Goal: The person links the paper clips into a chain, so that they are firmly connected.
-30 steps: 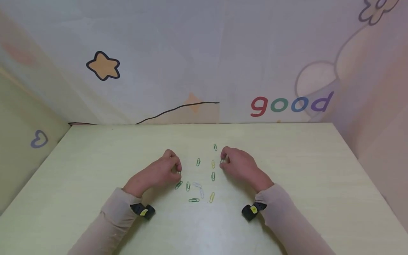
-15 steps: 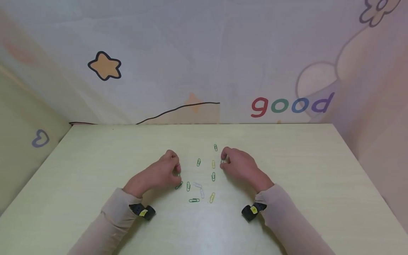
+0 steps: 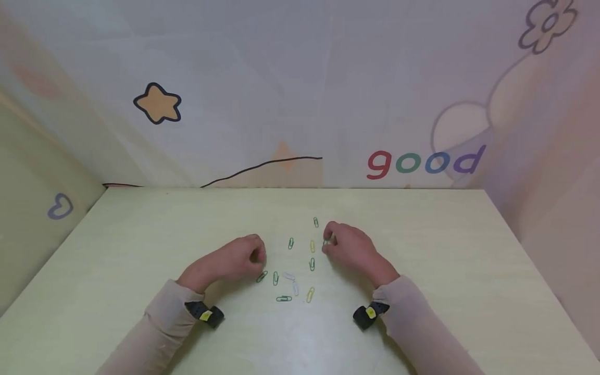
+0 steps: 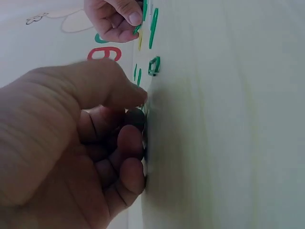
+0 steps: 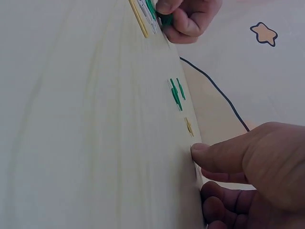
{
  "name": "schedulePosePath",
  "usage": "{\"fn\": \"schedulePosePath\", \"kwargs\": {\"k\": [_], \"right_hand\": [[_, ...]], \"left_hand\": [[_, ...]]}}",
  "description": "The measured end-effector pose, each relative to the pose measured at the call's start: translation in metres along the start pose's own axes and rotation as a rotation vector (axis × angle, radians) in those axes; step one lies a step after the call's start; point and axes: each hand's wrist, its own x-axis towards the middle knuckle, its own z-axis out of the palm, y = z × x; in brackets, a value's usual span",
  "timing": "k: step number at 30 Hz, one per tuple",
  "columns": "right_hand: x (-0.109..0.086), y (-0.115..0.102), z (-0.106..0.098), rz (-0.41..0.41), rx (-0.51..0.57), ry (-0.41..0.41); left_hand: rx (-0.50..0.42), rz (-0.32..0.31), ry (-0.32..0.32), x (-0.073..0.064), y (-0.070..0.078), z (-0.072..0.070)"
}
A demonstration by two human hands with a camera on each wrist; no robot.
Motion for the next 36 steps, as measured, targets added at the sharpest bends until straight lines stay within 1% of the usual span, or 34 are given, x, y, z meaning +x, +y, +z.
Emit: {"fn": "schedulePosePath", "kwargs": {"k": [6,10,12,14,18,21,23,27,30,33,36], "right_hand": [[0.002,0.005,-0.002,-0.086,0.026,0.000],[0.001,0.009,-0.005,-0.091,0.062,-0.014],[0.001,0.010,-0.006,-0.093,0.069,-0.015],[0.001,0.011,-0.006,-0.100,0.068,-0.018],[0.001,0.010,-0.008,-0.111,0.066,-0.020],[0.000,0.008,-0.009,-0.106,0.073,-0.021],[-0.002,0.007,-0.009,-0.104,0.091,-0.028],[-0.005,0.003,-0.009,-0.126,0.151,-0.060],[-0.009,-0.003,-0.011,-0.159,0.224,-0.083],[-0.015,-0.013,-0.017,-0.165,0.354,-0.109],[-0.023,-0.024,-0.023,-0.146,0.508,-0.136]], "left_hand": [[-0.078,-0.012,0.041,0.000,-0.009,-0.004],[-0.088,0.006,0.056,0.003,-0.011,-0.002],[-0.069,0.013,0.062,0.005,-0.010,-0.001],[-0.028,0.018,0.062,0.006,-0.008,0.001],[0.055,0.004,0.037,0.006,-0.003,0.002],[0.080,-0.014,0.023,0.005,0.001,0.001],[0.071,-0.024,0.016,0.004,0.001,0.000],[-0.011,-0.021,0.030,0.003,-0.002,-0.001],[-0.114,0.012,0.066,0.001,-0.001,-0.004],[-0.227,0.057,0.113,-0.001,0.006,-0.008],[-0.333,0.109,0.166,-0.003,0.016,-0.012]]}}
